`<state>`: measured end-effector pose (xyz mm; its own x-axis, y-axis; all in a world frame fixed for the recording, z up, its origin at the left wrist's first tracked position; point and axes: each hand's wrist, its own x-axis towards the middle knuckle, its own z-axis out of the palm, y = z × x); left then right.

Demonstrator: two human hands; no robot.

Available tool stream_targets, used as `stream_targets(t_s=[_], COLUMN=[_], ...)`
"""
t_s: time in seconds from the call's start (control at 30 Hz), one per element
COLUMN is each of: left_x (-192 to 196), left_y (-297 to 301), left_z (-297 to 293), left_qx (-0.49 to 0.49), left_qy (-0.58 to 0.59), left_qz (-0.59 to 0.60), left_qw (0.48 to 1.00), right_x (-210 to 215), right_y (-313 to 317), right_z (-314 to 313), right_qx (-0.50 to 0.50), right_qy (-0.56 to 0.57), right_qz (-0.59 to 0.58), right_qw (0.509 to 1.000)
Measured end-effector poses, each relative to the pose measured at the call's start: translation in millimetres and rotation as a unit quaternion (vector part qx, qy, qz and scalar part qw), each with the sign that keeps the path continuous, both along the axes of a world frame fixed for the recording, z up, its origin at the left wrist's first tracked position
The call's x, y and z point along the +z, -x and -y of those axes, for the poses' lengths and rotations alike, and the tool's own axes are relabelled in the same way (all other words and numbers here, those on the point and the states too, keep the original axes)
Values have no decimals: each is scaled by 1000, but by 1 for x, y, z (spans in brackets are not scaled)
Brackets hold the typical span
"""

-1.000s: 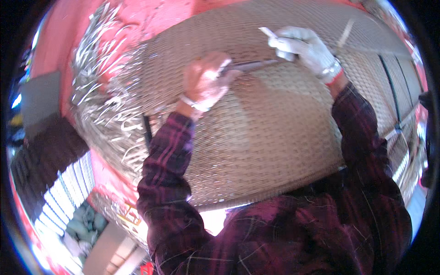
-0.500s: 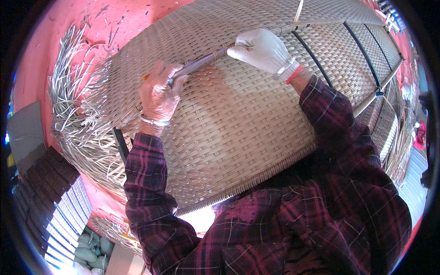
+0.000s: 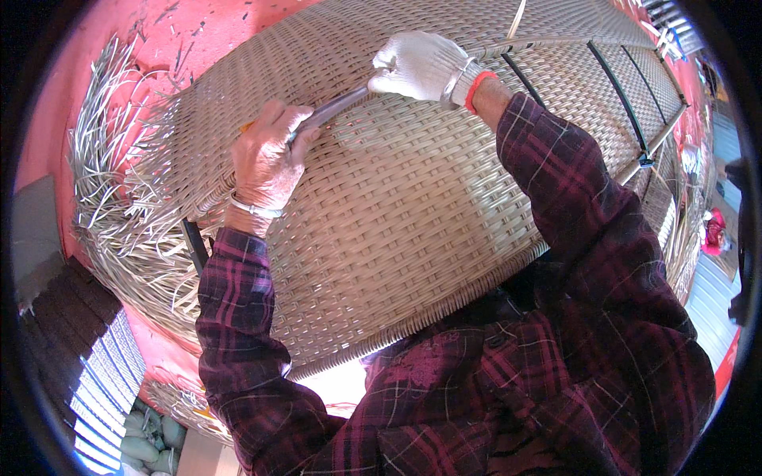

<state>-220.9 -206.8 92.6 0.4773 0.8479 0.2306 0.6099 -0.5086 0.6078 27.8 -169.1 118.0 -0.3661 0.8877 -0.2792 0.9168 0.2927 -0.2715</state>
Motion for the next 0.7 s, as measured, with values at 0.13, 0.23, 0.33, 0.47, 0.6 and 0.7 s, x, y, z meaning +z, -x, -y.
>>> stream_targets(t_s=[0.13, 0.23, 0.33, 0.47, 0.6, 0.7], left_x=[0, -1, -1, -2, -2, -2], left_y=[-2, -3, -2, -1, -2, -1], left_z=[1, 2, 2, 3, 3, 3], left_qx=[14, 18, 14, 20, 12, 10], left_qy=[-4, -12, -19, -16, -1, -16], left_qz=[-14, -15, -8, -12, 4, 7], left_qw=[1000, 1000, 1000, 1000, 1000, 1000], right_x=[5, 11, 17, 16, 8, 1], right_y=[5, 8, 6, -6, -15, -14], right_z=[-2, 0, 5, 14, 18, 13], right_qx=[47, 65, 55, 9, -26, -6], right_qy=[-5, -19, -8, -18, -64, -67], right_qz=[26, 37, 63, 13, -61, -53], right_qw=[999, 997, 996, 1000, 996, 996])
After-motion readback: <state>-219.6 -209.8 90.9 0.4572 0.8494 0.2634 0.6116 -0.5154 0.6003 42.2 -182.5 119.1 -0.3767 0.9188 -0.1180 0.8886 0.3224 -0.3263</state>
